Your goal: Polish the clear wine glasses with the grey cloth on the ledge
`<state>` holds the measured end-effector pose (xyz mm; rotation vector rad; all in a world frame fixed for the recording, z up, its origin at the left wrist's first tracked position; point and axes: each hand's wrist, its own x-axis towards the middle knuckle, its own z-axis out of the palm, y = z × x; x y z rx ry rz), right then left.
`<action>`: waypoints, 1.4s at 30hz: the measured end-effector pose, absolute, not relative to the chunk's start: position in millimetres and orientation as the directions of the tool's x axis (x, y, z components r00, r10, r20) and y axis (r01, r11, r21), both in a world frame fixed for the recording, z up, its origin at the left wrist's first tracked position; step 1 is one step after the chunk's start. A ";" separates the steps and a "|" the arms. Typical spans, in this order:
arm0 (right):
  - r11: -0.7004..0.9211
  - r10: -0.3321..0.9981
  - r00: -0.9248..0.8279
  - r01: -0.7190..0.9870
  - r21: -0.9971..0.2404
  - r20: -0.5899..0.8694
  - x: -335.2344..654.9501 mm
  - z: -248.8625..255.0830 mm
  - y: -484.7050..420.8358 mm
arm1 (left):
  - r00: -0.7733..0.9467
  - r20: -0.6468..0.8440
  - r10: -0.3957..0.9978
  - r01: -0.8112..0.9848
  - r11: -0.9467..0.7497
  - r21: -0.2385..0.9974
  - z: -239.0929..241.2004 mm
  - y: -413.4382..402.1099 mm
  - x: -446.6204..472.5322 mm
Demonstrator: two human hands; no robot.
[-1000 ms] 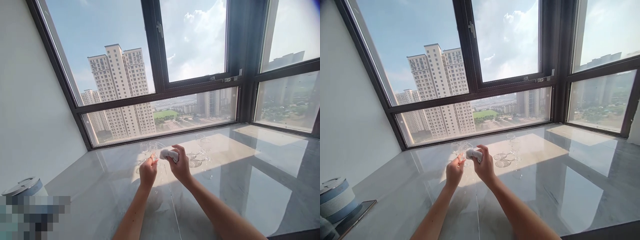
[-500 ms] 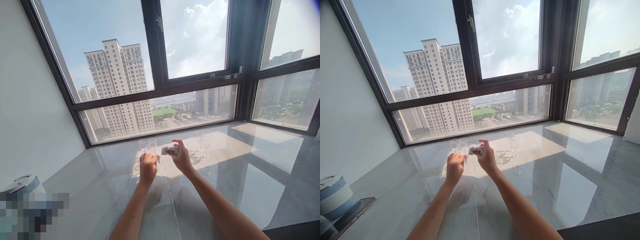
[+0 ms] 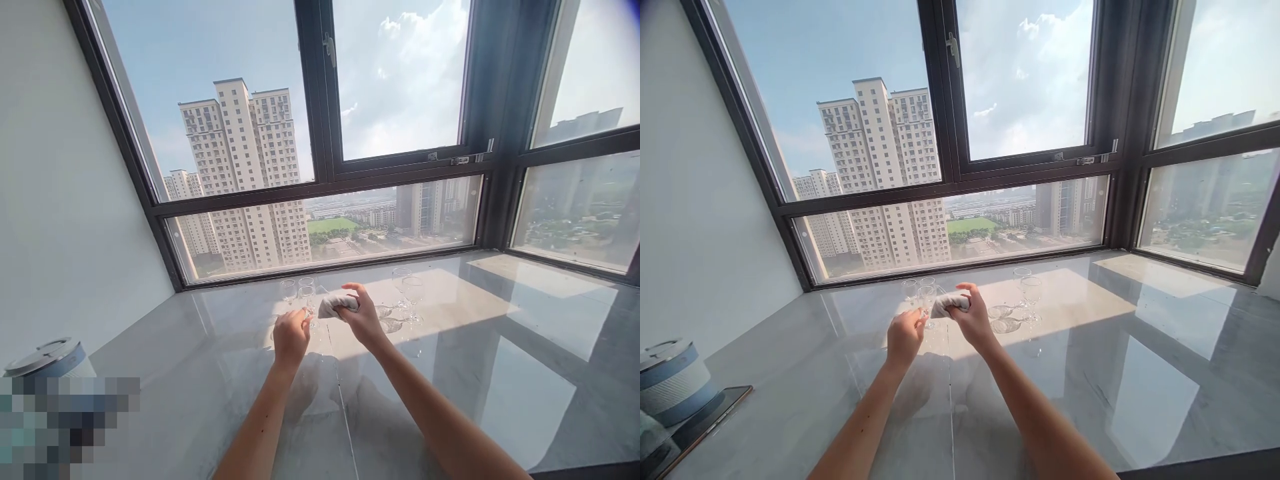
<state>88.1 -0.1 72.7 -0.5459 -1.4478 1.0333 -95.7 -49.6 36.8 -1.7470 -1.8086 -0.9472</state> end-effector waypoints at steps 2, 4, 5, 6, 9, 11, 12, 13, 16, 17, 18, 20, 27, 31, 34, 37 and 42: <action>0.545 0.807 -0.153 -0.180 -0.819 0.571 88.6 73.1 -0.2 | -0.012 0.725 0.689 0.994 -0.070 0.084 38.3 -51.8 -94.0; 0.604 0.781 -0.118 -0.102 -0.790 0.613 89.5 72.3 1.2 | 0.032 0.733 0.680 0.995 -0.092 0.042 40.2 -53.4 -92.2; 0.623 0.772 -0.097 -0.077 -0.778 0.628 90.1 71.8 2.4 | 0.041 0.743 0.668 0.995 -0.095 0.031 41.2 -54.0 -91.3; 0.634 0.768 -0.069 -0.064 -0.771 0.637 91.0 71.2 3.9 | 0.044 0.755 0.654 0.995 -0.094 0.023 42.2 -54.3 -90.4; 0.629 0.777 0.056 -0.074 -0.774 0.626 94.3 70.2 9.1 | 0.055 0.787 0.615 0.994 -0.108 0.015 44.0 -54.3 -87.6; 0.611 0.790 0.143 -0.101 -0.785 0.597 96.5 70.7 12.4 | 0.062 0.793 0.606 0.989 -0.142 0.031 43.9 -53.3 -85.8; 0.600 0.797 0.174 -0.115 -0.792 0.578 97.6 71.2 13.9 | 0.061 0.792 0.607 0.986 -0.159 0.046 43.5 -52.7 -85.1; 0.587 0.805 0.195 -0.129 -0.799 0.560 98.7 71.8 15.3 | 0.057 0.790 0.610 0.983 -0.172 0.062 42.8 -51.9 -84.6; 0.542 0.841 0.125 -0.172 -0.823 0.527 102.4 74.6 18.8 | 0.033 0.788 0.615 0.979 -0.178 0.097 40.4 -50.3 -85.8; 0.521 0.852 0.052 -0.183 -0.834 0.521 103.9 75.7 19.7 | 0.032 0.787 0.616 0.980 -0.173 0.095 39.5 -50.0 -87.0; 0.497 0.859 -0.033 -0.184 -0.848 0.511 105.5 76.8 20.3 | 0.037 0.786 0.617 0.982 -0.167 0.085 38.8 -49.9 -88.5; 0.452 0.856 -0.202 -0.153 -0.879 0.475 108.6 78.6 21.0 | 0.062 0.783 0.619 0.986 -0.161 0.049 38.1 -50.2 -91.6; 0.351 0.775 -0.513 -0.137 -0.926 0.369 108.3 73.7 20.6 | 0.103 0.782 0.615 0.982 -0.190 0.020 41.5 -51.7 -97.3; 0.287 0.810 -0.467 -0.211 -0.934 0.354 106.7 77.9 17.7 | 0.084 0.776 0.625 0.970 -0.231 0.080 41.8 -52.2 -95.8; 0.204 0.843 -0.421 -0.326 -0.923 0.335 109.4 84.0 15.5 | 0.085 0.752 0.654 0.926 -0.331 0.182 39.3 -52.0 -91.6; 0.154 0.892 -0.322 -0.443 -0.883 0.317 111.0 85.9 16.6 | 0.063 0.707 0.704 0.854 -0.405 0.326 36.3 -51.5 -85.8; 0.285 0.952 0.004 -0.388 -0.877 0.307 106.2 79.5 25.4 | -0.042 0.654 0.756 0.773 -0.390 0.501 36.6 -52.9 -76.9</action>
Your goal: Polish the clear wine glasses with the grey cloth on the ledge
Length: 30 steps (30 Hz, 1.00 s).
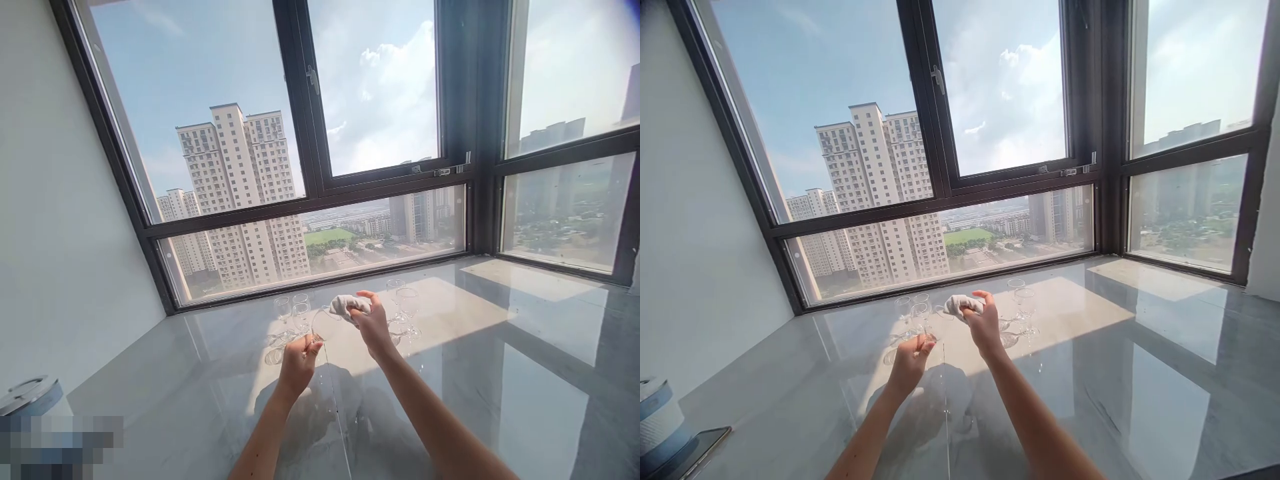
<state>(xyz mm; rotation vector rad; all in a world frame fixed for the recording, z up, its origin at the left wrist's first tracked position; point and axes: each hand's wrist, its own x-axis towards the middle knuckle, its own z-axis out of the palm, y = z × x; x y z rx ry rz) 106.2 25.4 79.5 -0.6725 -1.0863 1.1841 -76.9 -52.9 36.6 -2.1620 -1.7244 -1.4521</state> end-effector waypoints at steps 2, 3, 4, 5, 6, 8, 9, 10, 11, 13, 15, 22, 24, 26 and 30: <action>0.334 0.942 0.086 -0.329 -0.883 0.324 103.3 75.0 28.7 | -0.032 0.630 0.776 0.738 -0.407 0.539 38.4 -53.8 -73.6; 0.343 0.939 0.106 -0.304 -0.889 0.326 101.8 72.5 30.0 | -0.027 0.616 0.787 0.721 -0.411 0.558 39.4 -54.3 -72.0; 0.345 0.938 0.119 -0.278 -0.896 0.324 100.3 69.7 31.0 | -0.028 0.602 0.798 0.704 -0.411 0.579 40.1 -54.8 -70.4; 0.342 0.939 0.132 -0.247 -0.907 0.318 98.8 66.8 31.7 | -0.037 0.588 0.808 0.686 -0.408 0.603 40.7 -55.4 -69.0; 0.335 0.940 0.140 -0.214 -0.918 0.310 97.0 63.7 32.1 | -0.048 0.578 0.815 0.665 -0.406 0.627 41.1 -56.0 -67.8; 0.323 0.943 0.134 -0.155 -0.933 0.305 92.5 57.4 31.9 | -0.066 0.575 0.816 0.625 -0.415 0.661 41.6 -57.4 -65.7; 0.327 0.944 0.099 -0.135 -0.935 0.316 89.7 54.3 31.1 | -0.070 0.585 0.808 0.614 -0.427 0.664 42.1 -58.5 -64.7; 0.337 0.941 0.055 -0.118 -0.934 0.333 86.5 51.3 29.7 | -0.070 0.603 0.795 0.613 -0.443 0.655 43.1 -59.8 -63.5; 0.349 0.937 0.006 -0.106 -0.931 0.351 82.9 48.4 27.7 | -0.067 0.624 0.779 0.619 -0.458 0.638 44.6 -61.4 -62.2; 0.347 0.930 -0.089 -0.098 -0.933 0.356 75.5 43.8 22.1 | -0.068 0.659 0.749 0.633 -0.478 0.608 49.3 -65.3 -58.2; 0.259 0.938 -0.205 -0.130 -0.957 0.281 69.6 41.7 15.7 | -0.096 0.670 0.736 0.625 -0.479 0.616 55.3 -69.1 -52.5; -0.107 0.842 -0.539 -0.182 -0.977 0.008 79.2 56.1 1.7 | -0.191 0.614 0.766 0.523 -0.450 0.724 64.9 -69.9 -42.0; 0.109 0.887 -0.430 -0.151 -0.983 0.165 91.3 62.2 -8.8 | -0.210 0.606 0.768 0.512 -0.441 0.737 65.1 -69.5 -43.2; 0.424 0.865 -0.261 -0.079 -0.902 0.429 110.1 66.3 -22.4 | -0.236 0.598 0.766 0.523 -0.419 0.743 64.9 -69.9 -43.9; 0.736 0.670 -0.063 0.189 -0.650 0.740 174.6 63.2 -33.8 | -0.193 0.501 0.844 0.435 -0.384 0.814 56.4 -72.5 -38.8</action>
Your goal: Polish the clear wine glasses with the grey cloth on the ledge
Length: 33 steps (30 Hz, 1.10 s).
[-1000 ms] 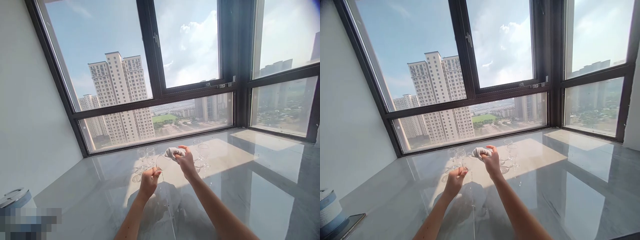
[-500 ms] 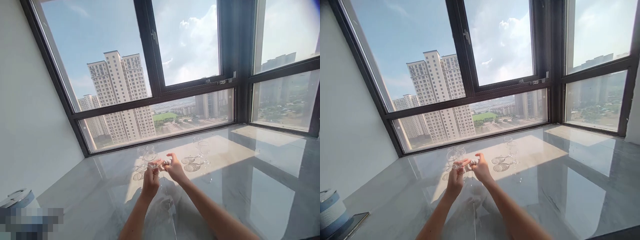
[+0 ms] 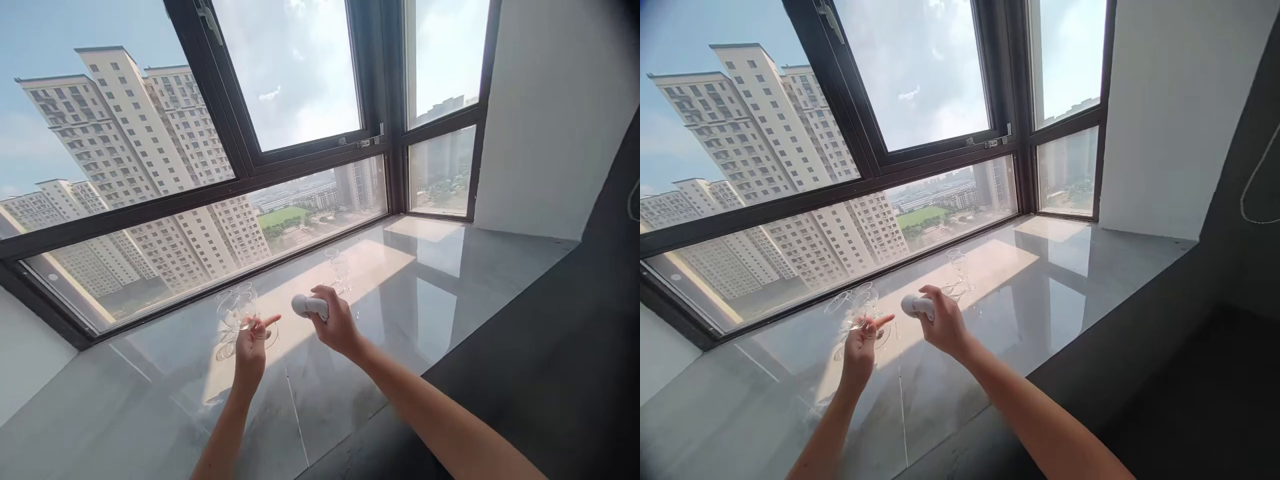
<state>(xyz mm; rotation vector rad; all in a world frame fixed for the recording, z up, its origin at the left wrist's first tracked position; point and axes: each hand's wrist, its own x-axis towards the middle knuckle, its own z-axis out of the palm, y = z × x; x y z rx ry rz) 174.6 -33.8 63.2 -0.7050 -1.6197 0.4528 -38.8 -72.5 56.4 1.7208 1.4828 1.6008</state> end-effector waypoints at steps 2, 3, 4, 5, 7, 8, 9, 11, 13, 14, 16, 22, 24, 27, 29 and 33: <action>0.751 0.595 0.032 0.334 -0.570 0.803 216.9 55.8 -23.0 | -0.073 0.420 0.904 0.377 -0.365 0.851 47.2 -72.8 -30.8; 0.715 0.591 0.100 0.395 -0.577 0.800 238.2 50.9 -14.3 | -0.010 0.384 0.923 0.365 -0.355 0.861 42.4 -72.0 -24.9; 0.651 0.603 0.187 0.448 -0.613 0.776 258.5 45.4 -4.6 | 0.045 0.356 0.933 0.360 -0.347 0.866 37.9 -70.1 -17.3; 0.579 0.621 0.258 0.486 -0.655 0.740 276.8 39.6 4.9 | 0.090 0.331 0.939 0.358 -0.340 0.869 34.0 -67.0 -7.8; 0.476 0.650 0.318 0.538 -0.696 0.690 305.2 27.9 20.5 | 0.150 0.296 0.943 0.332 -0.330 0.883 28.2 -56.4 16.6; 0.445 0.661 0.341 0.540 -0.714 0.669 314.6 22.9 25.7 | 0.170 0.284 0.944 0.304 -0.324 0.896 25.9 -48.9 31.4; 0.417 0.665 0.375 0.530 -0.738 0.645 320.9 18.7 29.0 | 0.182 0.269 0.946 0.271 -0.311 0.911 23.7 -40.3 47.5; 0.374 0.664 0.439 0.506 -0.777 0.605 325.8 13.8 31.4 | 0.191 0.243 0.951 0.212 -0.281 0.936 19.1 -20.4 81.3; 0.345 0.658 0.478 0.496 -0.797 0.582 325.0 12.5 30.4 | 0.183 0.234 0.955 0.180 -0.266 0.947 14.3 0.3 113.0; 0.337 0.655 0.485 0.499 -0.799 0.579 324.0 12.7 29.4 | 0.179 0.245 0.953 0.161 -0.274 0.948 12.3 9.9 126.7; 0.331 0.649 0.487 0.510 -0.794 0.584 322.9 13.2 27.6 | 0.158 0.292 0.943 0.158 -0.316 0.936 9.6 25.2 148.0; 0.361 0.632 0.490 0.499 -0.788 0.600 326.2 13.5 25.2 | 0.089 0.372 0.924 0.323 -0.380 0.867 8.8 34.7 165.4; 0.372 0.629 0.496 0.484 -0.792 0.599 326.9 13.8 24.7 | 0.069 0.363 0.929 0.351 -0.363 0.863 7.4 33.4 162.2; 0.378 0.629 0.505 0.467 -0.800 0.591 327.1 14.3 24.2 | 0.025 0.350 0.936 0.401 -0.330 0.855 4.6 36.3 154.8; 0.375 0.622 0.519 0.460 -0.805 0.587 327.1 14.5 24.5 | 0.009 0.357 0.934 0.434 -0.325 0.840 3.4 40.9 150.1; 0.357 0.614 0.541 0.459 -0.813 0.575 327.7 15.1 25.2 | 0.041 0.373 0.927 0.522 -0.338 0.783 2.6 49.3 145.6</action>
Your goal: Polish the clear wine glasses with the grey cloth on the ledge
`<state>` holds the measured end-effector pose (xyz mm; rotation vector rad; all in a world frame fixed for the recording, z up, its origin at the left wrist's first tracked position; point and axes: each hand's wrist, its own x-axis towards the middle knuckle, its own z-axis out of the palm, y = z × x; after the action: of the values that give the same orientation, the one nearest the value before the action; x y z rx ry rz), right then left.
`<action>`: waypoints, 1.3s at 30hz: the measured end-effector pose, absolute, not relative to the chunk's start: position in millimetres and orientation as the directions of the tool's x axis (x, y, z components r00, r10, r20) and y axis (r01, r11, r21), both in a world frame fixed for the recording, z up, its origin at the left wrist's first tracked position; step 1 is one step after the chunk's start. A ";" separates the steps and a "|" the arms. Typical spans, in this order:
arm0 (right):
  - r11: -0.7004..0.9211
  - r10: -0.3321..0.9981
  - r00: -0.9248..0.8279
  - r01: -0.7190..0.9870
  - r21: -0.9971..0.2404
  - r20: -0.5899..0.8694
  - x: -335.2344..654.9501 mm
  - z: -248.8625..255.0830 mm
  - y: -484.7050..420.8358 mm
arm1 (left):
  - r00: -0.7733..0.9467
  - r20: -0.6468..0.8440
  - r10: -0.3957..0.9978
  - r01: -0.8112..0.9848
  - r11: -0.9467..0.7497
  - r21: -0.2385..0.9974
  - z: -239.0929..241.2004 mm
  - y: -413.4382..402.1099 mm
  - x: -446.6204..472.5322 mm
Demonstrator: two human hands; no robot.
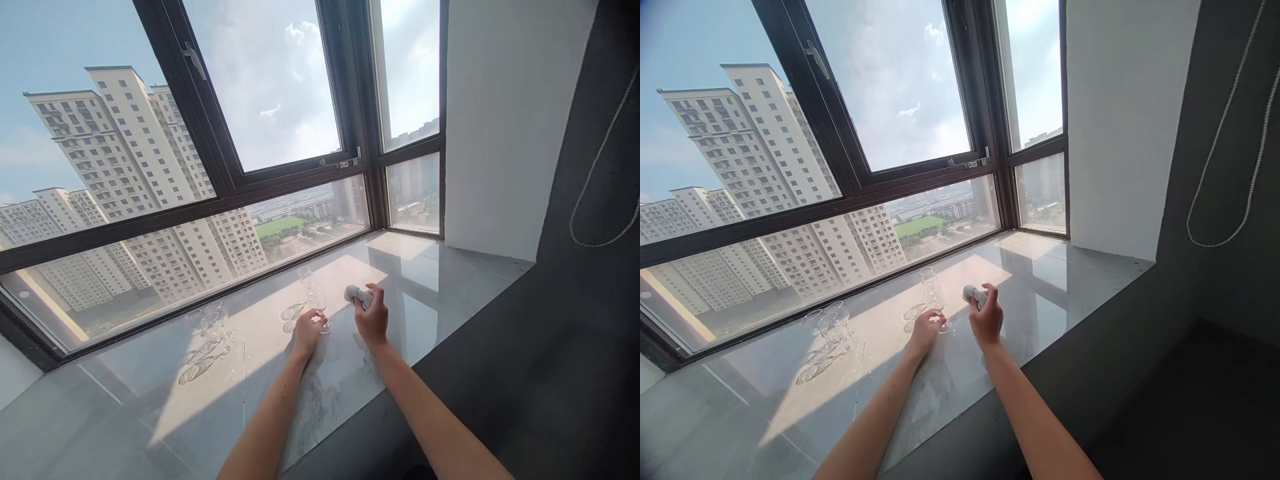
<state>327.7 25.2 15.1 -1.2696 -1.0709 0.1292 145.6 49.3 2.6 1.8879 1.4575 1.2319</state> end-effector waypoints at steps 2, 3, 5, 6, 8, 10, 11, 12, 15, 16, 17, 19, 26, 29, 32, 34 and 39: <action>0.348 0.615 0.544 0.462 -0.816 0.571 328.3 15.6 25.0 | 0.042 0.413 0.910 0.629 -0.345 0.696 2.1 50.7 146.7; 0.346 0.617 0.543 0.463 -0.816 0.570 328.5 15.8 24.7 | 0.039 0.433 0.901 0.693 -0.336 0.638 1.7 50.5 147.8; 0.343 0.620 0.542 0.462 -0.818 0.566 328.7 16.2 24.0 | 0.033 0.449 0.893 0.801 -0.292 0.522 1.1 48.6 150.3; 0.344 0.623 0.541 0.459 -0.819 0.565 328.6 16.2 23.6 | 0.025 0.446 0.894 0.835 -0.264 0.483 1.1 46.7 150.9; 0.347 0.630 0.535 0.454 -0.820 0.563 328.4 16.0 23.2 | 0.001 0.458 0.889 0.865 -0.231 0.446 2.2 40.7 148.5; 0.349 0.635 0.530 0.453 -0.821 0.562 328.1 15.2 23.3 | -0.010 0.514 0.858 0.865 -0.251 0.435 5.0 31.2 137.6; 0.349 0.636 0.528 0.454 -0.820 0.563 327.9 14.7 23.6 | -0.012 0.558 0.830 0.864 -0.273 0.423 7.0 25.1 127.8; 0.351 0.633 0.528 0.456 -0.818 0.566 327.8 14.1 24.0 | -0.017 0.610 0.793 0.867 -0.292 0.403 9.1 18.2 114.9; 0.365 0.613 0.531 0.466 -0.806 0.585 327.6 11.9 25.7 | -0.075 0.757 0.650 0.903 -0.278 0.328 15.5 -5.9 59.8; 0.370 0.605 0.534 0.468 -0.803 0.590 327.6 11.0 26.4 | -0.110 0.790 0.603 0.917 -0.245 0.316 17.1 -14.4 38.2; 0.370 0.600 0.537 0.471 -0.801 0.593 327.6 9.9 27.1 | -0.157 0.811 0.564 0.927 -0.200 0.318 18.2 -22.5 16.5; 0.353 0.593 0.551 0.478 -0.804 0.587 327.8 7.9 28.2 | -0.287 0.814 0.505 0.922 -0.087 0.378 18.5 -36.3 -23.2; 0.314 0.600 0.577 0.468 -0.826 0.554 330.0 7.1 26.4 | -0.711 0.557 0.430 0.652 0.105 0.751 4.3 -31.8 -88.7; 0.323 0.578 0.594 0.463 -0.825 0.560 329.4 8.6 26.8 | -0.739 0.385 0.552 0.551 0.168 0.817 -1.3 -17.3 -100.7; 0.341 0.560 0.604 0.456 -0.822 0.567 328.6 9.5 28.0 | -0.653 0.314 0.690 0.580 0.188 0.793 -5.2 -8.6 -110.8; 0.351 0.557 0.604 0.451 -0.821 0.570 328.4 9.4 28.0 | -0.602 0.300 0.740 0.614 0.188 0.767 -7.7 -5.9 -114.5; 0.364 0.555 0.605 0.440 -0.821 0.571 328.0 8.1 25.0 | -0.528 0.252 0.811 0.637 0.181 0.749 -13.6 -4.2 -116.0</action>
<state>328.0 25.0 8.1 -1.2536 -0.9867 0.0925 -116.0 -4.2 -13.6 1.4035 2.2494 1.2656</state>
